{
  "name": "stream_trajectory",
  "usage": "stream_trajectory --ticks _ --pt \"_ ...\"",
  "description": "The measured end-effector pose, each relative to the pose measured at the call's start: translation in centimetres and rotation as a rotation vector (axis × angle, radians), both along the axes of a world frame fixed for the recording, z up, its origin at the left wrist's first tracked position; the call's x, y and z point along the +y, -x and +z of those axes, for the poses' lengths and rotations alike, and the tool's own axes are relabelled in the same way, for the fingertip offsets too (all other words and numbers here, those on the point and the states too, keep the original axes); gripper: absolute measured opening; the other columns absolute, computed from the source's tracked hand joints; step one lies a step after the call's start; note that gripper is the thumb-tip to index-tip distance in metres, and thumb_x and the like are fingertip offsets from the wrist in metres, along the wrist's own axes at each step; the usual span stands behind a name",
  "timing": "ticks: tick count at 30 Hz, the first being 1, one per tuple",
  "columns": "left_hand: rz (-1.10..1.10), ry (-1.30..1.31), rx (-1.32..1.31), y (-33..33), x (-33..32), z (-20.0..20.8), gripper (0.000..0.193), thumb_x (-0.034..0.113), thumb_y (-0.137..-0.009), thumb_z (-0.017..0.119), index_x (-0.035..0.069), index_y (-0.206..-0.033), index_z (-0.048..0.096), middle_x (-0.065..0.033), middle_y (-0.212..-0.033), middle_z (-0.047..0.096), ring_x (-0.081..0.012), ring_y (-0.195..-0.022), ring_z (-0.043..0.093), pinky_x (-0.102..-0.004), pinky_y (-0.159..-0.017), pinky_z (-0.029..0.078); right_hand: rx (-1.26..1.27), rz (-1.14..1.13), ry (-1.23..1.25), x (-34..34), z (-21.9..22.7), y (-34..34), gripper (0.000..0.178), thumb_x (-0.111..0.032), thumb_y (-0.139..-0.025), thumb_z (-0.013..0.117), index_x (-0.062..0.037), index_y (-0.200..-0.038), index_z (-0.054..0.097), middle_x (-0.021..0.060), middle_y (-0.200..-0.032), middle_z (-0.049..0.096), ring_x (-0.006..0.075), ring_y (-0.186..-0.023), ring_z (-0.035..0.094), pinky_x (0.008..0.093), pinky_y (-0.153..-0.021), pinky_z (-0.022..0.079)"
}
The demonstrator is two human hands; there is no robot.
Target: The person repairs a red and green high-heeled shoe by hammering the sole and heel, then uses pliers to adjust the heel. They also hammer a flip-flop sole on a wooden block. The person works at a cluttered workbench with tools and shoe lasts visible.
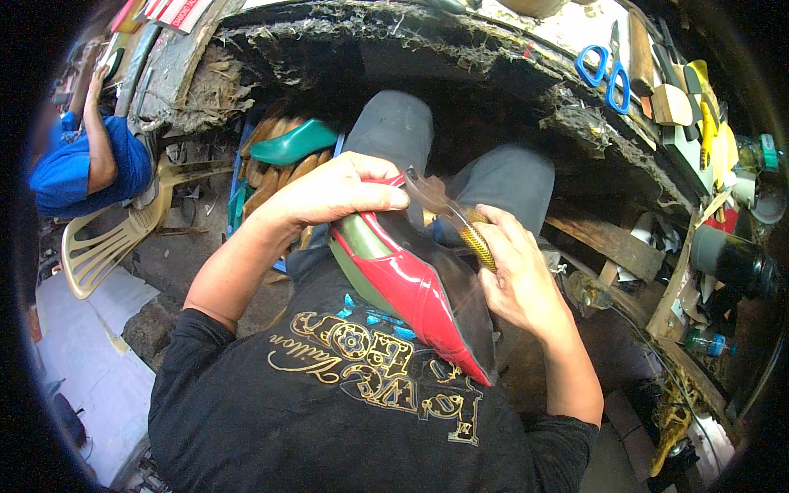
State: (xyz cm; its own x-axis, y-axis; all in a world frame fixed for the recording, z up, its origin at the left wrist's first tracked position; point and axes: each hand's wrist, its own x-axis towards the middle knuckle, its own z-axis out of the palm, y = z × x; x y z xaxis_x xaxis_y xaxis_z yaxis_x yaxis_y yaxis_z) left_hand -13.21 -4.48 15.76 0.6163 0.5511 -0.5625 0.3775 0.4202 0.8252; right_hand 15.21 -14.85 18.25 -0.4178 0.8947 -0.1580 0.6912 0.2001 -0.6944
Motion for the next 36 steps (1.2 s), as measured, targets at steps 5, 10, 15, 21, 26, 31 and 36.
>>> stream_trajectory --ticks 5,10,15,21,26,31,36 --pt "-0.003 0.017 0.006 -0.1 0.0 0.0 0.034 0.038 -0.091 0.076 0.005 -0.096 0.076 -0.0002 -0.083 0.069 -0.0082 -0.08 0.06 -0.0274 -0.075 0.049 0.02 -0.039 0.038 -0.4 -0.3 -0.2 0.047 0.012 -0.076 0.061 0.004 -0.123 0.058 0.0221 -0.132 0.057 0.0402 -0.119 0.061 0.0412 -0.1 0.05" --pt "-0.011 -0.011 -0.014 -0.3 -0.1 -0.1 0.033 0.037 -0.09 0.076 0.005 -0.097 0.076 -0.0013 -0.084 0.071 -0.0086 -0.081 0.061 -0.0278 -0.075 0.05 -0.005 -0.055 0.001 -0.7 -1.0 0.1 0.043 0.012 -0.076 0.065 0.0034 -0.118 0.059 0.0207 -0.125 0.057 0.0401 -0.112 0.062 0.0411 -0.095 0.051" --pt "-0.023 0.005 -0.008 -0.4 -0.2 -0.3 0.032 0.034 -0.09 0.076 0.004 -0.099 0.077 -0.0022 -0.086 0.073 -0.0092 -0.082 0.063 -0.0282 -0.076 0.051 -0.014 -0.064 -0.036 -0.9 -2.0 0.4 0.038 0.012 -0.075 0.066 0.0037 -0.111 0.058 0.0214 -0.123 0.057 0.0408 -0.11 0.063 0.0419 -0.093 0.052" --pt "-0.017 0.036 -0.058 -0.4 -0.4 -0.8 0.03 0.032 -0.09 0.075 0.003 -0.1 0.077 -0.0021 -0.087 0.073 -0.0088 -0.082 0.063 -0.0274 -0.077 0.051 0.037 -0.051 -0.092 -1.3 -3.7 -0.2 0.04 0.014 -0.071 0.063 0.0042 -0.109 0.058 0.0232 -0.124 0.057 0.0421 -0.112 0.062 0.0425 -0.094 0.052" --pt "0.052 0.124 -0.146 -0.3 -0.9 -2.6 0.028 0.028 -0.091 0.075 0.001 -0.1 0.076 -0.0032 -0.089 0.074 -0.009 -0.083 0.064 -0.0268 -0.078 0.052 0.0 -0.001 -0.062 -0.2 -3.0 -0.1 0.047 0.01 -0.069 0.061 0.0037 -0.115 0.059 0.023 -0.123 0.059 0.0418 -0.117 0.06 0.0454 -0.101 0.05" --pt "0.251 0.238 -0.381 1.1 -0.8 -5.5 0.026 0.025 -0.089 0.075 0.0 -0.099 0.072 -0.0107 -0.096 0.074 -0.0175 -0.09 0.069 -0.0315 -0.085 0.055 -0.042 0.261 0.25 5.2 2.5 -2.7 0.048 0.004 -0.073 0.061 0.0012 -0.121 0.059 0.0218 -0.126 0.061 0.0399 -0.117 0.062 0.0436 -0.101 0.05" --pt "0.394 0.326 -0.745 2.4 -0.3 -7.9 0.026 0.024 -0.09 0.07 0.001 -0.1 0.068 -0.0194 -0.103 0.073 -0.0292 -0.095 0.072 -0.0401 -0.091 0.057 -0.237 0.128 -0.308 14.1 4.4 0.1 0.036 -0.009 -0.088 0.065 0.0001 -0.122 0.059 0.0239 -0.111 0.061 0.0396 -0.109 0.062 0.0456 -0.091 0.051"
